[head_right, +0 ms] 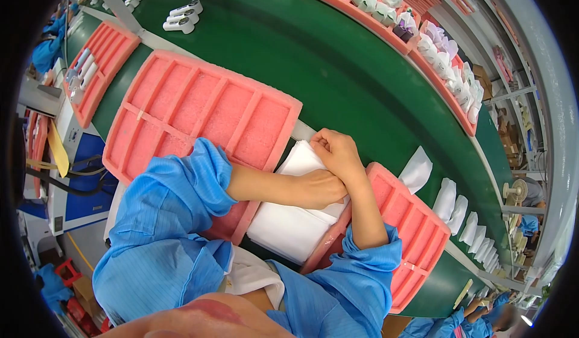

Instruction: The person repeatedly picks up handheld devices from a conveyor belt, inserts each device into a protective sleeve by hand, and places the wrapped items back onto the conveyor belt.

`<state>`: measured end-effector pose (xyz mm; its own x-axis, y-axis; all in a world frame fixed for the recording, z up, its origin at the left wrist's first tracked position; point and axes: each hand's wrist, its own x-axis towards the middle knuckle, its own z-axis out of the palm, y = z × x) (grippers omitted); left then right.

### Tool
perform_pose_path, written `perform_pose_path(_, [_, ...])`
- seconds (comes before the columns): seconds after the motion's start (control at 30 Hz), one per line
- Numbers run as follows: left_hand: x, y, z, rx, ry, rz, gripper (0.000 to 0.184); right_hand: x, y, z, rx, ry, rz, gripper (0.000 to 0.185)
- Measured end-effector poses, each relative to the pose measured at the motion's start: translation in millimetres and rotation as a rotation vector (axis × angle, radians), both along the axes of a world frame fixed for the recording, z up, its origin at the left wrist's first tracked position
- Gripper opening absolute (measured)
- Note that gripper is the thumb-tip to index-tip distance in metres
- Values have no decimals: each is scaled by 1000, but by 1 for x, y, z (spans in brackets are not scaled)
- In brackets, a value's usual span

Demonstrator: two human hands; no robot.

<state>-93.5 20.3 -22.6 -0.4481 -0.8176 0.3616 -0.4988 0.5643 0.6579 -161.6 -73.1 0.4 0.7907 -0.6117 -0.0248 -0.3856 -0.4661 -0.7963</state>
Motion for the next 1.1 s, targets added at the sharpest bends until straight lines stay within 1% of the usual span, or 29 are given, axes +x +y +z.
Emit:
perform_pose_path(0.4, [0, -2, -3, -64, -32, -39, 24, 1, 2, 3, -10, 8, -9, 8])
perform_pose_path(0.6, [1, 3, 6, -69, -49, -29, 23, 1, 4, 4, -27, 13, -20, 8])
perform_pose_path(0.7, [-5, -1, -11, -55, -54, -36, 22, 1, 3, 3, -45, -4, -22, 8])
perform_pose_path(0.8, [-3, 0, -3, 47, -95, -42, 21, 2, 2, 5, -52, 63, -39, 13])
perform_pose_path(0.9, [-1, 0, 4, 97, -126, -50, 19, 17, 9, 33, -409, -274, 20, 27])
perform_pose_path(1.0, [-9, -7, -22, -209, 98, 13, 21, 28, 12, 39, -435, -225, 274, 38])
perform_pose_path(1.1, [-6, -2, -10, -189, 118, 30, 21, 44, 16, 38, -499, -145, 426, 38])
